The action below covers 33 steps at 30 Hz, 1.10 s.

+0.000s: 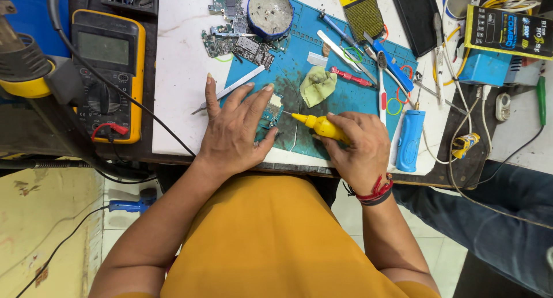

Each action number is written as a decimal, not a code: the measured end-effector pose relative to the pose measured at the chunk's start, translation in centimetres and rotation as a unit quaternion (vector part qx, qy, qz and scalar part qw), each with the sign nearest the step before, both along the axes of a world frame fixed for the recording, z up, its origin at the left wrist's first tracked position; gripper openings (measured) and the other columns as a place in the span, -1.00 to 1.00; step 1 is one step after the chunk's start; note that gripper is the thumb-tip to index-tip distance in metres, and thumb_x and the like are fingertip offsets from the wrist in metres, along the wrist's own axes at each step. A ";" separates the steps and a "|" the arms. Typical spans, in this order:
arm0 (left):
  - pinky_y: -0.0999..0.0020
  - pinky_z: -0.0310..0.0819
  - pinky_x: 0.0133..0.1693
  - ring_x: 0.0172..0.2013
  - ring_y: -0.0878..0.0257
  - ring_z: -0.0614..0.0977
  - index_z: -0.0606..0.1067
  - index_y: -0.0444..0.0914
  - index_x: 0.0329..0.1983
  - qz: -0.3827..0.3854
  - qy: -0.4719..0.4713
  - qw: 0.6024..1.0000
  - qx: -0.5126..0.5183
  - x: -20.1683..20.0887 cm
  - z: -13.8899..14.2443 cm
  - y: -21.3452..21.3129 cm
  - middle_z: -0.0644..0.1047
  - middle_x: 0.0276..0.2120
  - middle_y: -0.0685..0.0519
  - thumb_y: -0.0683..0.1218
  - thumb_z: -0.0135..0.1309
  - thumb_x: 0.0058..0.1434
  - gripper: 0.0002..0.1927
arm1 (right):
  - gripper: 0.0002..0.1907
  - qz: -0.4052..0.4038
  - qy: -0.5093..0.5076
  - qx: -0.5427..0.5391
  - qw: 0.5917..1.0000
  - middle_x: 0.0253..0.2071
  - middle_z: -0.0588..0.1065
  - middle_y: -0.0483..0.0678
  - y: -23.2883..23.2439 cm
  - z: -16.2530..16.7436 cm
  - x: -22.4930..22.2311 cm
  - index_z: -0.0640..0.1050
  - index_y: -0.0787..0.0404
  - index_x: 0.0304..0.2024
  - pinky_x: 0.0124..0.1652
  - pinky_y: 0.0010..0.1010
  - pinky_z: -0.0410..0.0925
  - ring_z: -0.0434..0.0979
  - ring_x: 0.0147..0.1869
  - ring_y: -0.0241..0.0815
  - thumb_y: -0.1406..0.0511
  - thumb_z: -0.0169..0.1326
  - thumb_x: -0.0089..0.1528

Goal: The person solders a small component onto a disassembled phone motherboard on a repair bench, holding the board with tweezers while applying a soldering iron and solder wire. They briefly wipe the board with a cloth, reposition it, and continue soldering and probing the board.

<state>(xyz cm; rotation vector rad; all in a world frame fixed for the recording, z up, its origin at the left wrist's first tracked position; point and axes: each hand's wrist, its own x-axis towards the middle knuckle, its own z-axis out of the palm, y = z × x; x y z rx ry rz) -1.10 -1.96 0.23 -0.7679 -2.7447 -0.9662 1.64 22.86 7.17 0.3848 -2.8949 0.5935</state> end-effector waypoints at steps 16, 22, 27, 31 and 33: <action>-0.40 -0.50 0.38 0.28 -0.01 0.42 0.20 -0.29 0.45 0.000 0.002 1.000 -0.007 -0.1 0.1 0.1 0.51 0.20 -0.06 0.05 0.26 0.20 -0.17 | -0.55 -0.015 0.028 -0.067 0.997 -0.12 0.57 0.05 0.3 0.6 -0.6 0.62 0.24 -0.09 -0.03 -0.22 0.34 0.52 -0.02 0.05 0.27 0.47 0.02; -0.41 -0.44 0.39 0.28 0.00 0.44 0.21 -0.29 0.44 -0.001 0.007 1.000 -0.001 -0.1 0.1 0.2 0.51 0.21 -0.06 0.04 0.27 0.18 -0.16 | -0.65 -0.066 0.057 -0.229 0.970 -0.13 0.57 0.00 0.5 -0.2 -5.2 0.58 0.30 0.02 -0.03 -0.41 0.44 0.57 -0.09 -0.20 0.35 0.39 0.24; -0.41 -0.42 0.39 0.26 0.00 0.45 0.22 -0.29 0.43 0.005 0.018 1.000 0.003 -0.1 0.2 0.2 0.50 0.19 -0.06 0.05 0.28 0.15 -0.16 | -0.60 0.013 0.122 -0.344 0.931 -0.06 0.60 0.00 -1.1 -3.4 -16.1 0.45 0.33 0.09 0.05 -0.37 0.51 0.66 0.02 -0.18 0.35 0.36 0.33; -0.38 -0.41 0.39 0.26 -0.01 0.46 0.25 -0.30 0.39 0.015 0.033 0.999 0.019 0.0 0.3 0.1 0.50 0.19 -0.06 0.04 0.27 0.14 -0.20 | -0.57 -0.077 0.195 -0.121 0.970 -0.25 0.65 0.03 -2.4 -4.6 -21.7 0.53 0.22 -0.13 -0.13 -0.20 0.47 0.68 -0.16 0.04 0.17 0.50 0.20; -0.34 -0.41 0.42 0.26 0.02 0.46 0.27 -0.29 0.38 0.030 0.049 0.998 0.025 -0.1 0.2 0.0 0.50 0.19 -0.04 0.02 0.27 0.17 -0.25 | -0.53 -0.082 0.163 -0.117 0.976 -0.26 0.64 0.05 -2.5 -4.4 -22.2 0.50 0.21 -0.10 -0.14 -0.16 0.46 0.68 -0.17 0.09 0.13 0.49 0.21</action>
